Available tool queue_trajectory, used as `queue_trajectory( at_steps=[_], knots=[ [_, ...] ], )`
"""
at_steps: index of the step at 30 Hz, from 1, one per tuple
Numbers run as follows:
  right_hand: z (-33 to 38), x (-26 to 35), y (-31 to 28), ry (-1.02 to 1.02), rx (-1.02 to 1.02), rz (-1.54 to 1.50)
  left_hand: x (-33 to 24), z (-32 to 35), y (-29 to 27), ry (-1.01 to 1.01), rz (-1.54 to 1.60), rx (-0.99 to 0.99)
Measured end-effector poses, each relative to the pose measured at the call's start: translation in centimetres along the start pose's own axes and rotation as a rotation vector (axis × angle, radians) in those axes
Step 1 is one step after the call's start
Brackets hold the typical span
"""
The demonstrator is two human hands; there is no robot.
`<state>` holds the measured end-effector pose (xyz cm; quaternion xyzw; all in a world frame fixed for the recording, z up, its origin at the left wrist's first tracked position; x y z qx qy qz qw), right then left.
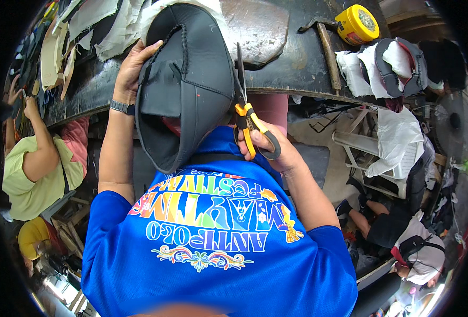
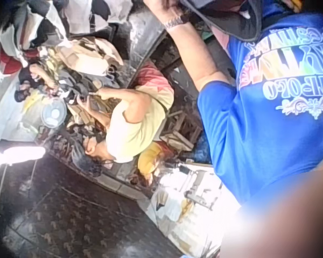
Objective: The person inserts a white cloth into a black shoe and presses it into place. They then use yellow-handled scissors to trim excess material around the shoe's opening, repeatedly adjusting the shoe and cutting along the edge.
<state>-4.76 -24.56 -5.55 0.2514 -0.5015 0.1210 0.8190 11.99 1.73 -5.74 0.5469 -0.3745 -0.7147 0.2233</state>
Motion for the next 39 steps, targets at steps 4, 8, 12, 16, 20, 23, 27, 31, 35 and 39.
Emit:
queue_trajectory(
  at_steps=[4,8,12,16,20,23,27,31,35,39],
  knots=[
    [-0.7,0.4,-0.4,-0.008,-0.026,0.099,0.5,-0.1,0.1,-0.035,-0.029,-0.011],
    [-0.9,0.4,-0.4,-0.020,-0.036,0.034,-0.2,0.0,0.4,-0.030,-0.025,0.024],
    [-1.1,0.0,-0.1,-0.009,0.009,0.026,-0.5,0.3,0.3,-0.066,-0.054,0.004],
    [-1.1,0.0,-0.3,-0.005,-0.029,0.045,0.2,0.4,0.5,-0.079,-0.060,0.004],
    [-0.9,0.3,-0.6,-0.005,-0.083,0.006,0.9,0.1,0.8,-0.111,-0.092,0.014],
    [-0.8,0.5,-0.7,-0.003,-0.100,0.011,0.6,0.0,0.9,-0.084,-0.121,0.016],
    [-0.4,0.3,-1.1,0.039,-0.144,0.047,0.2,0.1,0.9,-0.108,-0.120,0.014],
    [-0.4,0.4,-0.9,0.059,-0.104,0.038,0.1,0.2,1.4,-0.147,-0.157,0.024],
    [-1.0,0.7,-1.0,0.049,-0.139,0.010,0.6,0.2,2.3,-0.179,-0.190,0.034],
    [-1.1,0.5,-0.9,0.041,-0.170,-0.035,0.7,0.0,2.4,-0.197,-0.222,0.018]
  ],
)
Point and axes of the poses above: each hand's wrist, its own z-axis away from the middle knuckle, its own y-axis out of the palm, x = y × z, the point moved 8 cm from there along -z, towards the middle knuckle, and after that the axes turned 15 degrees about z, right-handed, at the moved point
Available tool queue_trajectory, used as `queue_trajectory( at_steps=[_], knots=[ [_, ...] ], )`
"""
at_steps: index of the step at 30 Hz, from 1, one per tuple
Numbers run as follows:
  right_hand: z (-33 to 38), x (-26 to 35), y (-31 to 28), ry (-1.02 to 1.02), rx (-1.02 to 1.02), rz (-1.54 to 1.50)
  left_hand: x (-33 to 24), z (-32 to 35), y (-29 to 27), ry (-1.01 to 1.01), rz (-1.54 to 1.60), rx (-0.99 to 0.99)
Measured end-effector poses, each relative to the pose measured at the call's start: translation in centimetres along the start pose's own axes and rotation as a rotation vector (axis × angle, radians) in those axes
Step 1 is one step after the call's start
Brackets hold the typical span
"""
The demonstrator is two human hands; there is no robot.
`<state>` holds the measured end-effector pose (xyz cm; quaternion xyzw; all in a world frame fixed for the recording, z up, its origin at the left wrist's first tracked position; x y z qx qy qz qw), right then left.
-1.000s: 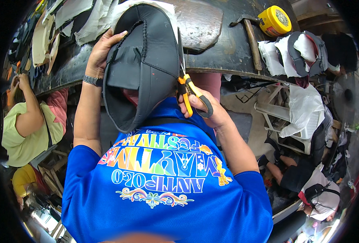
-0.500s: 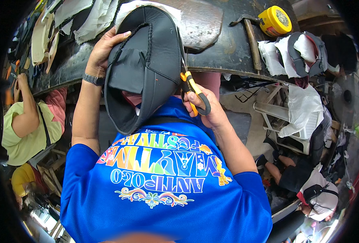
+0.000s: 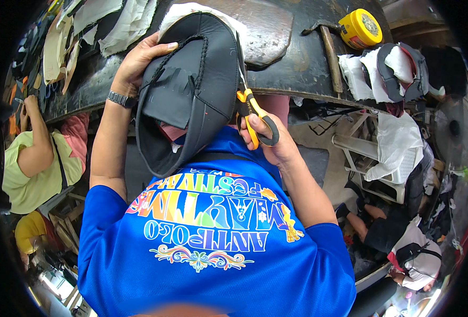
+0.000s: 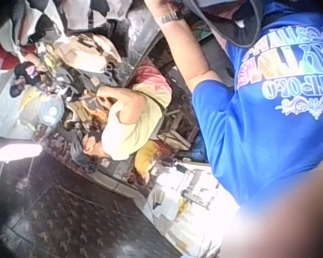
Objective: The person inserts a white cloth into a black shoe and presses it into place. They then use yellow-handled scissors to trim excess material around the shoe's opening, repeatedly adjusting the shoe and cutting along the edge.
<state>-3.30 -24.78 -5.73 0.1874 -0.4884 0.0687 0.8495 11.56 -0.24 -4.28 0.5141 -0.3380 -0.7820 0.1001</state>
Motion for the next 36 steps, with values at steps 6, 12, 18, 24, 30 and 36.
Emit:
queue_trajectory(
  at_steps=[6,12,18,24,30,36],
  knots=[
    [0.5,0.0,-0.2,-0.018,0.092,0.038,-0.5,0.0,-0.2,-0.025,-0.035,0.028],
    [0.0,0.3,-0.3,-0.025,0.040,-0.029,0.0,-0.2,0.6,-0.092,-0.086,0.031],
    [0.3,0.2,-0.4,-0.034,0.158,-0.048,-0.3,-0.2,0.3,-0.100,-0.177,0.031],
    [0.9,-0.5,-1.5,0.037,0.164,0.080,-0.4,0.2,0.4,-0.161,-0.224,0.077],
    [0.3,0.1,-0.7,-0.012,0.244,0.023,0.4,0.3,2.0,-0.217,-0.234,0.143],
    [1.1,-0.4,-2.0,0.025,0.214,0.104,0.2,1.3,2.6,-0.266,-0.230,0.192]
  ],
)
Point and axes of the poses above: each hand's wrist, its own z-axis away from the middle knuckle, its own y-axis out of the palm, x = y × z, the point moved 8 cm from there along -z, towards the middle knuckle, and after that the axes turned 15 degrees about z, right-handed, at the moved point
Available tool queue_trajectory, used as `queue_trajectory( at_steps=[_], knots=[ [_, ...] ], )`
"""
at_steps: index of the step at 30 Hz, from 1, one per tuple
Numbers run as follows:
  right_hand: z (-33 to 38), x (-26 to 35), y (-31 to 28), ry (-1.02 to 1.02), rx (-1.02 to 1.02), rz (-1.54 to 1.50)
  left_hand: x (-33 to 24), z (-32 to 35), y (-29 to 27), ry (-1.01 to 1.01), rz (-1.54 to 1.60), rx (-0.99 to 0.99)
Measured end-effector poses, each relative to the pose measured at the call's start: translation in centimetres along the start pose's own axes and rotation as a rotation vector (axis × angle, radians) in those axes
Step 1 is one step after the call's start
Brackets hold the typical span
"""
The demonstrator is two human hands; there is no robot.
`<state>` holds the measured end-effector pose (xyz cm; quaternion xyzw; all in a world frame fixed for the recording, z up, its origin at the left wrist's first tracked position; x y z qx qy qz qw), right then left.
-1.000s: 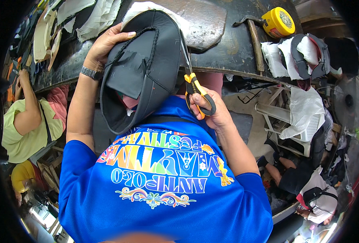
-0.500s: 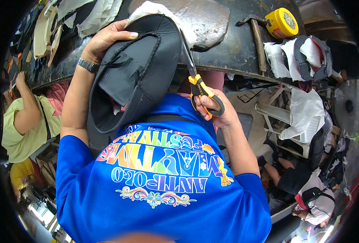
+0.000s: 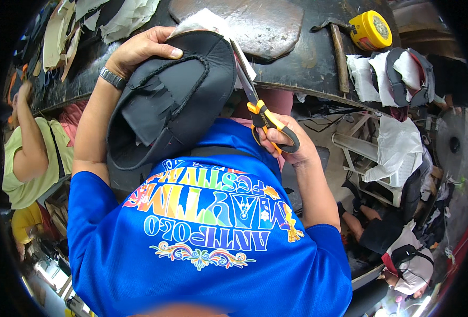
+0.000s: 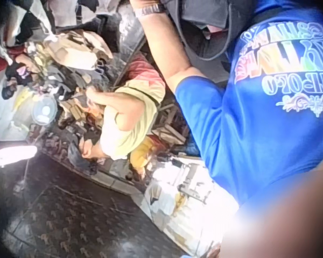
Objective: The person inserts a white cloth into a black shoe and presses it into place. They then use yellow-handled scissors to trim excess material around the shoe's opening, repeatedly adjusting the shoe and cutting along the edge.
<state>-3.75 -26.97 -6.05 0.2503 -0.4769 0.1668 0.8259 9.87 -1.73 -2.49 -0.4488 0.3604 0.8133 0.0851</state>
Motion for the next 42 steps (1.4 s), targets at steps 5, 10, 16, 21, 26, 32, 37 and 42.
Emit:
queue_trajectory(
  at_steps=[5,10,16,21,26,32,37,42],
  knots=[
    [0.3,-0.2,0.1,0.049,0.031,0.087,0.2,0.1,0.4,-0.058,-0.030,0.044],
    [-0.3,0.7,0.8,-0.020,0.082,0.068,0.4,-0.3,1.7,-0.060,-0.041,0.119],
    [0.2,0.2,0.1,0.004,0.113,0.009,-0.1,0.1,2.0,-0.052,-0.093,0.137],
    [1.0,0.0,-1.0,0.091,0.090,0.135,-0.2,-0.1,2.2,-0.065,-0.219,0.161],
    [0.9,1.4,-1.3,0.116,0.117,0.232,-0.3,-0.5,3.4,-0.097,-0.229,0.221],
    [0.5,2.7,-1.9,0.096,0.234,0.327,-0.2,-1.0,5.1,-0.130,-0.307,0.314],
    [1.1,2.7,-3.5,0.124,0.200,0.389,0.1,-1.0,5.4,-0.154,-0.365,0.345],
    [1.9,2.6,-4.4,0.207,0.169,0.449,0.8,-1.3,5.4,-0.158,-0.453,0.360]
  ],
)
Point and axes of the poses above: each hand's wrist, its own z-axis away from the middle knuckle, its own y-axis out of the palm, x = y × z, the point moved 8 cm from there along -z, towards the middle knuckle, and after that the axes turned 15 degrees about z, right-handed, at the moved point
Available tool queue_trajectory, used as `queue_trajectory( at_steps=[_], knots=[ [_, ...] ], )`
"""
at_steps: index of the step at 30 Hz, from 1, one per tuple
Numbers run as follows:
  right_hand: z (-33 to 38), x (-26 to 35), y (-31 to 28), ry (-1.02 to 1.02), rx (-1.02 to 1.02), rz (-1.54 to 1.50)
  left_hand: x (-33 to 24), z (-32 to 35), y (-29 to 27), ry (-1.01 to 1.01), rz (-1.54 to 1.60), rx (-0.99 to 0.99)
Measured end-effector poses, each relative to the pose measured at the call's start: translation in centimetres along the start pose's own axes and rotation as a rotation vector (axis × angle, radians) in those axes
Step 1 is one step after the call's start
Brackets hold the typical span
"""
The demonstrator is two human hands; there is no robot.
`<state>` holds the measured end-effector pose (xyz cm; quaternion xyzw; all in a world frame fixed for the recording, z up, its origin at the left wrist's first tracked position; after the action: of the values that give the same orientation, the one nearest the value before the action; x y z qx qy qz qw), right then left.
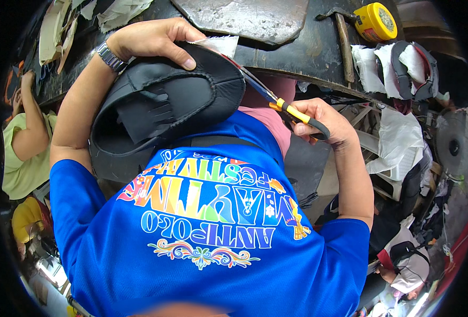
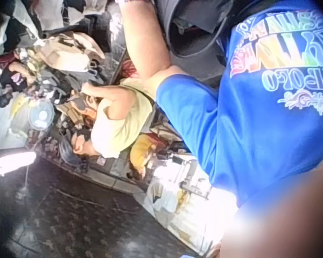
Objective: The person inserts a white cloth into a black shoe and presses it into place. They then use yellow-handled scissors to trim excess material around the shoe's opening, repeatedly adjusting the shoe and cutting along the edge.
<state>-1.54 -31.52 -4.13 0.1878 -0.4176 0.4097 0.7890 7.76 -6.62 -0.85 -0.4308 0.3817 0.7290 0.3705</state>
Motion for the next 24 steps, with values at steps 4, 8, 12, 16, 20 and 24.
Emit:
queue_trajectory(
  at_steps=[4,8,12,16,20,24],
  knots=[
    [-0.3,0.6,0.3,-0.040,0.051,0.023,-0.4,-0.5,0.6,0.018,-0.027,-0.004],
    [-0.7,1.2,0.3,-0.063,0.089,0.034,-0.8,-0.7,1.5,-0.053,-0.042,0.042],
    [-0.3,0.9,-0.2,-0.031,0.042,0.038,-0.9,-0.8,1.7,-0.087,-0.100,0.031],
    [0.4,0.3,-1.3,0.027,0.012,0.063,-0.5,-1.1,1.8,-0.115,-0.110,-0.001],
    [0.4,0.7,-1.4,0.030,0.051,0.070,-0.5,-1.5,1.9,-0.132,-0.088,-0.035],
    [-0.3,1.3,-1.2,-0.015,0.116,0.079,-0.9,-1.6,2.6,-0.141,-0.058,-0.038]
  ],
)
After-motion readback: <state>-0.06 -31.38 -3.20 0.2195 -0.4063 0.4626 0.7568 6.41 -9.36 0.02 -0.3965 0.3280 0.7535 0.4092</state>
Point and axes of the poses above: each hand's wrist, its own z-axis away from the middle knuckle, its own y-axis out of the palm, x = y × z, the point moved 8 cm from there along -z, towards the middle knuckle, and after that the axes turned 15 degrees about z, right-handed, at the moved point
